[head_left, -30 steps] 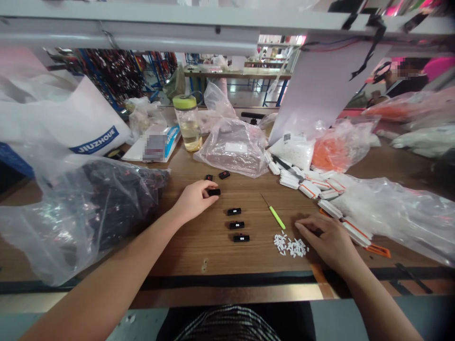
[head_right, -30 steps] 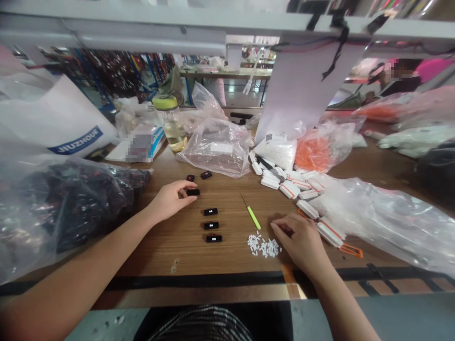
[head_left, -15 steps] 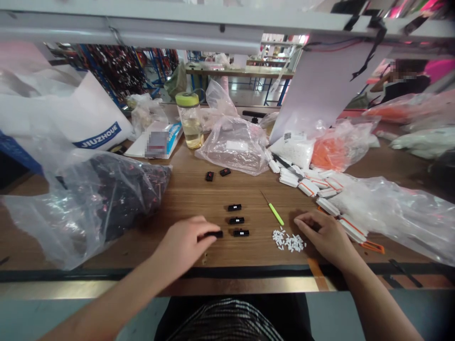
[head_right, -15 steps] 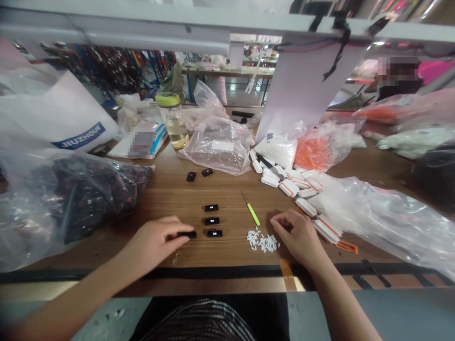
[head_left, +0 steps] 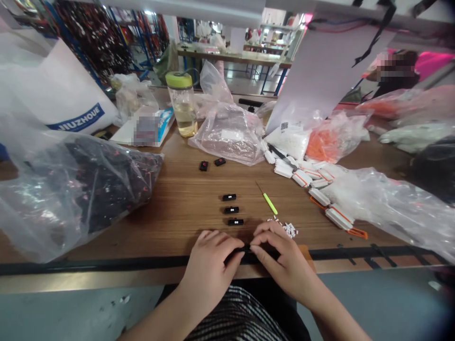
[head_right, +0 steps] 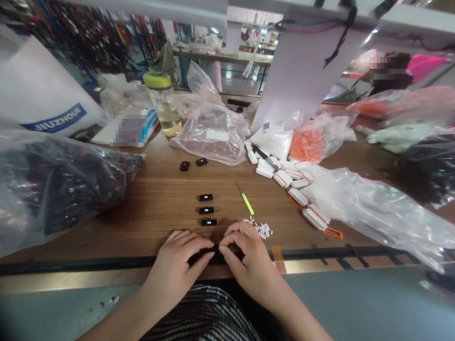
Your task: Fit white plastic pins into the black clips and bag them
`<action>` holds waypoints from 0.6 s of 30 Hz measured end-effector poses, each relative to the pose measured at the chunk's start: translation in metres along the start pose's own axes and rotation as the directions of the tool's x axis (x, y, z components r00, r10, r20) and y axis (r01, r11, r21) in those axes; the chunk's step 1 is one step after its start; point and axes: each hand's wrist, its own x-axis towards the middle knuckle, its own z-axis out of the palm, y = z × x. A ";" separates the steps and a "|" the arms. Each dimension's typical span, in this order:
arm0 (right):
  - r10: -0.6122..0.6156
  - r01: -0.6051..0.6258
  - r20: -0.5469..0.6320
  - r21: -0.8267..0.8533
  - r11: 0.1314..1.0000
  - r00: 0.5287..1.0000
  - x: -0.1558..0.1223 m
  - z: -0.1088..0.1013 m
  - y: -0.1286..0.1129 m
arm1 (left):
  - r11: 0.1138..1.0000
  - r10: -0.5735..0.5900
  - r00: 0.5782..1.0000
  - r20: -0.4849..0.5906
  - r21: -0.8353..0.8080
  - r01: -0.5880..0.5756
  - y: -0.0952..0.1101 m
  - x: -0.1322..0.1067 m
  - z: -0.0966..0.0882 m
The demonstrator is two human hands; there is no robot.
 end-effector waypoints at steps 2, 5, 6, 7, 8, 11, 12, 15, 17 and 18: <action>-0.001 0.001 0.011 -0.004 1.000 1.000 0.000 0.001 0.000 | 1.000 -0.007 1.000 -0.002 -0.010 0.007 -0.001 0.000 0.000; -0.034 0.035 0.029 -0.048 0.998 0.999 0.000 0.000 0.000 | 1.000 -0.016 1.000 -0.011 -0.018 0.016 -0.001 0.000 0.000; -0.047 0.049 0.031 -0.067 0.997 0.998 0.000 0.000 -0.001 | 1.000 -0.016 1.000 -0.014 -0.021 0.015 -0.002 0.000 0.001; -0.057 0.060 0.030 -0.084 0.995 0.998 0.001 0.000 -0.002 | 1.000 -0.014 1.000 -0.014 -0.023 0.014 -0.002 0.000 0.001; -0.065 0.068 0.030 -0.099 0.993 0.997 0.001 0.000 -0.003 | 1.000 -0.014 1.000 -0.013 -0.024 0.014 -0.002 0.000 0.001; -0.080 0.083 0.027 -0.137 0.987 0.996 0.003 0.003 -0.005 | 1.000 -0.016 1.000 -0.003 -0.019 0.016 -0.002 -0.001 0.002; -0.085 0.088 0.024 -0.149 0.985 0.996 0.003 0.004 -0.005 | 1.000 -0.017 1.000 -0.002 -0.018 0.017 -0.002 -0.001 0.002; -0.106 0.106 0.010 -0.172 0.979 0.994 0.004 0.006 -0.006 | 1.000 -0.015 1.000 -0.006 -0.021 0.015 -0.001 -0.002 0.002; -0.122 0.121 0.006 -0.190 0.974 0.993 0.004 0.006 -0.006 | 1.000 -0.015 1.000 -0.009 -0.020 0.015 -0.001 -0.002 0.002; -0.132 0.131 0.006 -0.204 0.970 0.991 0.004 0.006 -0.007 | 1.000 -0.015 1.000 -0.011 -0.019 0.015 -0.001 -0.002 0.002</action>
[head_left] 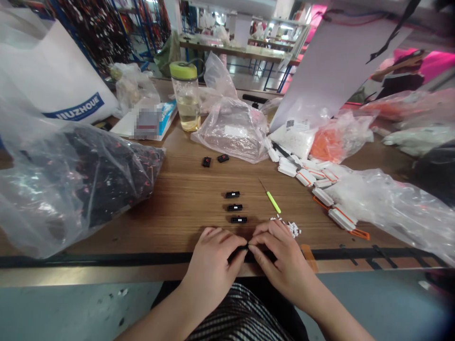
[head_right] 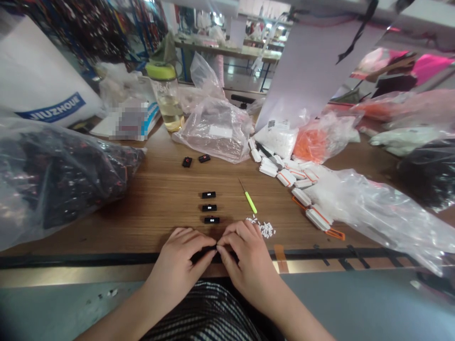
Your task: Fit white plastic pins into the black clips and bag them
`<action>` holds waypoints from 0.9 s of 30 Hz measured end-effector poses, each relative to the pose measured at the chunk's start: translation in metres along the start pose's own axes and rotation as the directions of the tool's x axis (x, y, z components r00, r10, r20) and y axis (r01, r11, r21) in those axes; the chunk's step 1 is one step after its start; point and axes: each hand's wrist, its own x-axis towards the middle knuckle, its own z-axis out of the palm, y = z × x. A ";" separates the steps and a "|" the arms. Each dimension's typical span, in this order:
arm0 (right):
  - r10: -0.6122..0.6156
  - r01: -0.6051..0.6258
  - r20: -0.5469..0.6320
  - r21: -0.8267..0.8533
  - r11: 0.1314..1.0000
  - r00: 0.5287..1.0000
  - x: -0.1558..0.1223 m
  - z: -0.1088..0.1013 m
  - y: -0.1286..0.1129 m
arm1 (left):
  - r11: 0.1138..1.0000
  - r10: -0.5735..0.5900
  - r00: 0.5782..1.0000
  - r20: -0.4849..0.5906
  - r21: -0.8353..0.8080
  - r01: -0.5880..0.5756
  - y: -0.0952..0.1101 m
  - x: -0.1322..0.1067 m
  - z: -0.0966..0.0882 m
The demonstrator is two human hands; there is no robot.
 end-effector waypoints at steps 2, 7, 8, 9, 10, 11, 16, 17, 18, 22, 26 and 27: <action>-0.035 0.035 0.004 -0.036 0.999 0.999 0.000 -0.001 -0.001 | 1.000 -0.003 1.000 0.001 0.002 0.003 0.000 0.000 0.000; -0.123 0.120 -0.028 -0.084 0.989 0.992 -0.002 -0.004 -0.003 | 1.000 -0.010 1.000 -0.006 -0.006 0.010 0.000 0.002 0.000; -0.130 0.127 -0.039 -0.086 0.988 0.991 -0.003 -0.004 -0.003 | 1.000 -0.006 1.000 -0.011 -0.006 0.006 0.000 0.002 0.000; -0.138 0.133 -0.047 -0.094 0.987 0.989 -0.003 -0.004 -0.004 | 1.000 -0.003 1.000 -0.013 -0.007 0.003 0.000 0.002 0.000; -0.147 0.141 -0.051 -0.113 0.984 0.988 -0.004 -0.003 -0.005 | 1.000 -0.002 1.000 -0.015 -0.008 0.002 0.000 0.002 0.000; -0.155 0.146 -0.053 -0.139 0.979 0.986 -0.004 -0.002 -0.006 | 1.000 -0.003 1.000 -0.016 -0.010 0.002 0.000 0.002 0.000; -0.114 0.106 -0.046 -0.154 0.982 0.992 -0.007 -0.001 -0.012 | 1.000 0.010 1.000 -0.005 0.000 -0.010 -0.002 0.001 -0.001; -0.095 0.089 -0.046 -0.122 0.989 0.994 -0.008 -0.003 -0.008 | 1.000 0.023 1.000 -0.009 0.004 -0.023 -0.002 0.000 -0.001; -0.069 0.062 -0.059 -0.101 0.993 0.996 -0.009 -0.008 -0.001 | 0.999 0.034 0.999 -0.015 0.006 -0.034 -0.003 0.000 -0.001; 0.169 -0.206 -0.190 -0.191 0.960 0.967 -0.017 -0.038 0.046 | 0.999 0.052 0.999 -0.015 0.015 -0.052 -0.006 0.000 0.000; 0.354 -0.358 -0.057 -0.100 0.928 0.934 -0.017 -0.067 0.084 | 0.998 0.049 0.999 -0.017 0.034 -0.049 -0.006 0.000 0.000; 0.367 -0.367 -0.019 -0.075 0.927 0.930 -0.016 -0.070 0.087 | 0.998 0.050 0.999 -0.017 0.034 -0.049 -0.006 0.000 0.001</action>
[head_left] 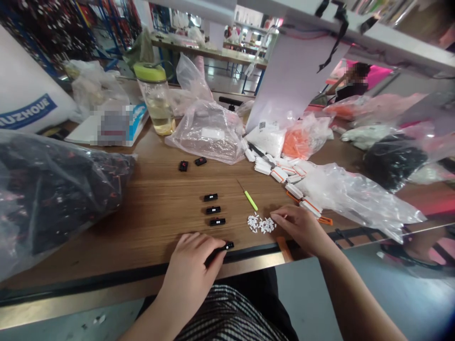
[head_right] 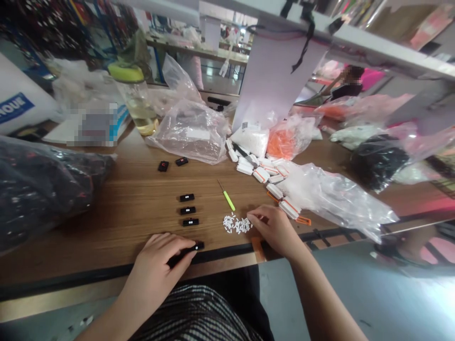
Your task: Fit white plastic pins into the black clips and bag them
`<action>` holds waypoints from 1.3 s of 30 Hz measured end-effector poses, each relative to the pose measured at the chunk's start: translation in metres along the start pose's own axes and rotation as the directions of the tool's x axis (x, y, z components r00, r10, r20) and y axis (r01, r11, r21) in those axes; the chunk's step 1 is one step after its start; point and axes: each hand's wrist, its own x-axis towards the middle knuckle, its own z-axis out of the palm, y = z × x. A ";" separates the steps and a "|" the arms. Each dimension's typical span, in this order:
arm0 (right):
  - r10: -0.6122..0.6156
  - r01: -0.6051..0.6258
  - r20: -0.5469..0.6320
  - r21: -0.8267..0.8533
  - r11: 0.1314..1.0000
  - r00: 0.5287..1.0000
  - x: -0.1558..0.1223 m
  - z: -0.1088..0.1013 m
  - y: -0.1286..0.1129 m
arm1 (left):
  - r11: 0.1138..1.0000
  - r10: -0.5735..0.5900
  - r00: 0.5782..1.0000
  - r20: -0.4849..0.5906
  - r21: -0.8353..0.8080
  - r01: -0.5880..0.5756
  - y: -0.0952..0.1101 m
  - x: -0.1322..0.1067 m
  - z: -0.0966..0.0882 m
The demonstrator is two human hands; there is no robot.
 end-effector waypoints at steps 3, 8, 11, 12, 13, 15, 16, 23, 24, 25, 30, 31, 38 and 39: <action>-0.018 0.019 0.042 -0.035 0.999 0.999 0.004 -0.003 -0.003 | 1.000 -0.001 1.000 0.000 -0.003 0.001 0.001 0.000 0.000; -0.010 0.012 0.031 -0.087 0.996 0.999 0.007 -0.003 -0.005 | 1.000 -0.003 1.000 -0.003 0.017 0.003 0.001 -0.001 -0.001; 0.010 -0.007 0.057 -0.061 0.998 0.998 0.009 -0.005 -0.002 | 1.000 -0.001 1.000 -0.004 0.014 0.001 0.000 0.000 0.000; 0.017 -0.013 0.058 -0.069 0.998 0.998 0.009 -0.005 -0.002 | 1.000 -0.001 1.000 -0.004 0.012 0.001 0.000 0.000 0.000; 0.023 -0.018 0.048 -0.094 0.995 0.999 0.009 -0.005 -0.004 | 1.000 -0.001 1.000 -0.008 0.009 0.001 0.000 0.000 0.000; 0.033 -0.032 0.005 -0.187 0.982 0.999 0.008 -0.003 -0.010 | 1.000 0.002 1.000 -0.012 0.006 -0.002 0.000 -0.001 0.000; 0.034 -0.038 -0.019 -0.247 0.968 0.999 0.008 -0.001 -0.013 | 1.000 0.003 1.000 -0.011 0.006 -0.003 0.000 -0.001 0.000; 0.032 -0.070 -0.094 -0.444 0.893 0.995 0.009 0.008 -0.026 | 1.000 0.007 1.000 -0.028 0.016 -0.006 0.002 0.000 -0.002; 0.049 -0.083 -0.093 -0.412 0.907 0.994 0.010 0.009 -0.024 | 1.000 0.006 0.999 -0.032 0.014 -0.005 0.003 0.001 -0.002; 0.065 -0.092 -0.087 -0.367 0.926 0.994 0.010 0.009 -0.021 | 1.000 0.007 0.999 -0.035 0.010 -0.007 0.003 0.001 -0.003; 0.099 -0.108 -0.055 -0.222 0.969 0.994 0.010 0.006 -0.012 | 1.000 0.012 0.999 -0.033 -0.016 -0.012 0.003 0.000 -0.002; 0.103 -0.116 -0.066 -0.250 0.961 0.993 0.010 0.006 -0.014 | 1.000 0.010 0.999 -0.032 -0.018 -0.011 0.002 0.000 -0.002; 0.021 -0.098 -0.138 -0.584 0.806 0.990 0.002 0.014 -0.035 | 1.000 0.020 0.999 -0.050 -0.023 -0.021 0.001 0.000 -0.001; 0.020 -0.099 -0.141 -0.579 0.810 0.990 0.002 0.015 -0.035 | 1.000 0.019 0.999 -0.046 -0.022 -0.020 0.001 0.000 -0.001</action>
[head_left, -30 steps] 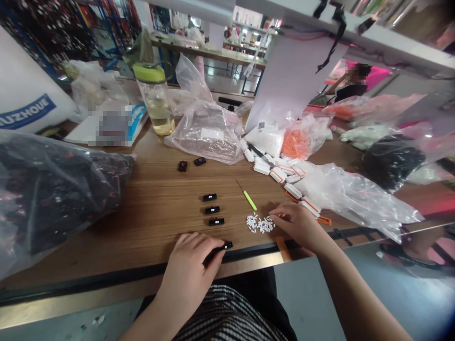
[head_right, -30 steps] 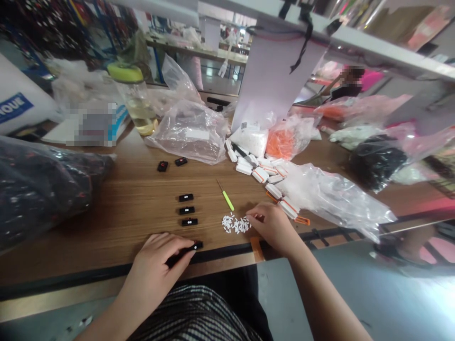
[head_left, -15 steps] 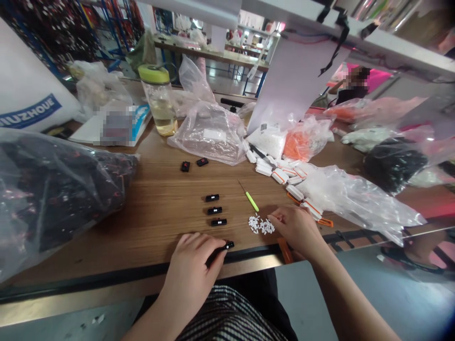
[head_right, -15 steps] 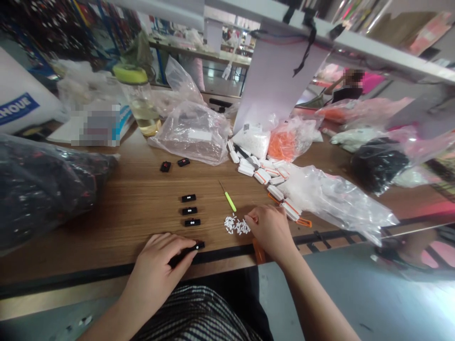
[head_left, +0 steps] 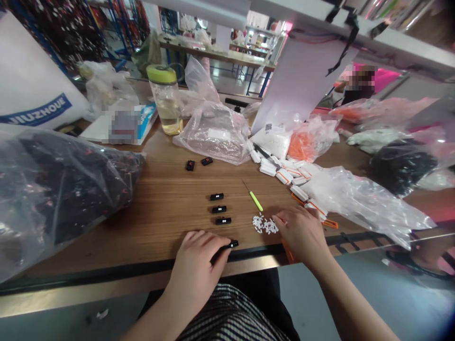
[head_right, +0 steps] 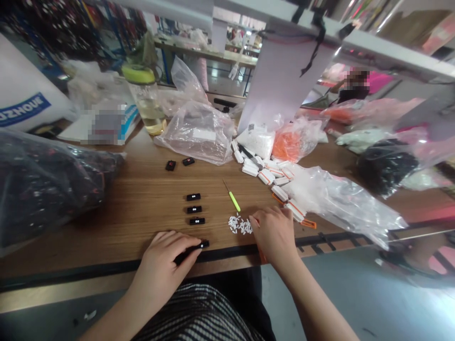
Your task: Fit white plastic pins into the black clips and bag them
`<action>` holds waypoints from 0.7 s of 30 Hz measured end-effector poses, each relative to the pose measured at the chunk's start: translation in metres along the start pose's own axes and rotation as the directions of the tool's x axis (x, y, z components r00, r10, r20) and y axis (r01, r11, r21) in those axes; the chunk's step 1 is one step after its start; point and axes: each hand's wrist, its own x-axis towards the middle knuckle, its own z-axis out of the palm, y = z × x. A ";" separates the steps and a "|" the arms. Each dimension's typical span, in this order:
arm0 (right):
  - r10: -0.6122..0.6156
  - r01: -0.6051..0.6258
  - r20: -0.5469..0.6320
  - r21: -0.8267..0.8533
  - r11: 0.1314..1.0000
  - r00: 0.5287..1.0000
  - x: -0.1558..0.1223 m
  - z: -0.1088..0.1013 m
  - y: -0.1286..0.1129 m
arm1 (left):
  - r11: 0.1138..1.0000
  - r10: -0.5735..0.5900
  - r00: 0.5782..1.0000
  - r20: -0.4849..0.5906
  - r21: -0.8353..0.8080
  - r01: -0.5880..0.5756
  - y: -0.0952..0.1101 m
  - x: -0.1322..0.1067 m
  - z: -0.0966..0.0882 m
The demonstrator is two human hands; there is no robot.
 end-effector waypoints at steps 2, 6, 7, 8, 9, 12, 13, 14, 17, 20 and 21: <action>0.013 -0.014 0.012 0.074 0.997 1.000 0.001 0.003 0.003 | 1.000 -0.004 1.000 0.004 0.001 0.004 0.000 -0.001 0.000; 0.054 -0.073 0.069 0.307 0.949 0.996 0.006 0.014 0.020 | 1.000 -0.009 1.000 -0.006 -0.008 0.009 0.000 -0.001 0.000; 0.056 -0.078 0.072 0.346 0.935 0.996 0.007 0.015 0.022 | 1.000 -0.010 1.000 -0.010 -0.011 0.010 0.001 0.000 -0.001; 0.052 -0.072 0.063 0.374 0.925 0.997 0.008 0.016 0.023 | 1.000 -0.010 1.000 -0.012 -0.013 0.010 0.001 0.001 -0.001; 0.039 -0.054 0.045 0.396 0.917 0.998 0.008 0.015 0.022 | 1.000 -0.010 1.000 -0.014 -0.016 0.010 0.002 0.001 -0.001; -0.080 0.082 -0.025 0.496 0.864 0.996 0.003 0.006 0.003 | 1.000 -0.015 1.000 -0.013 -0.025 0.015 0.003 0.002 -0.001; -0.147 0.145 -0.040 0.539 0.830 0.988 -0.001 0.002 -0.007 | 0.999 -0.019 1.000 -0.010 -0.028 0.019 0.003 0.002 -0.001; -0.222 0.202 -0.038 0.582 0.788 0.974 -0.004 -0.003 -0.018 | 0.999 -0.025 1.000 -0.002 -0.030 0.025 0.002 0.002 -0.002; -0.398 0.310 -0.007 0.641 0.702 0.917 -0.014 -0.013 -0.051 | 0.998 -0.045 0.999 0.029 -0.032 0.046 0.002 0.001 -0.002; -0.461 0.353 0.009 0.630 0.692 0.887 -0.016 -0.017 -0.071 | 0.998 -0.057 0.998 0.041 -0.022 0.058 0.002 0.000 -0.001; -0.470 0.366 0.007 0.619 0.695 0.882 -0.015 -0.017 -0.074 | 0.998 -0.060 0.997 0.043 -0.017 0.061 0.001 0.000 -0.001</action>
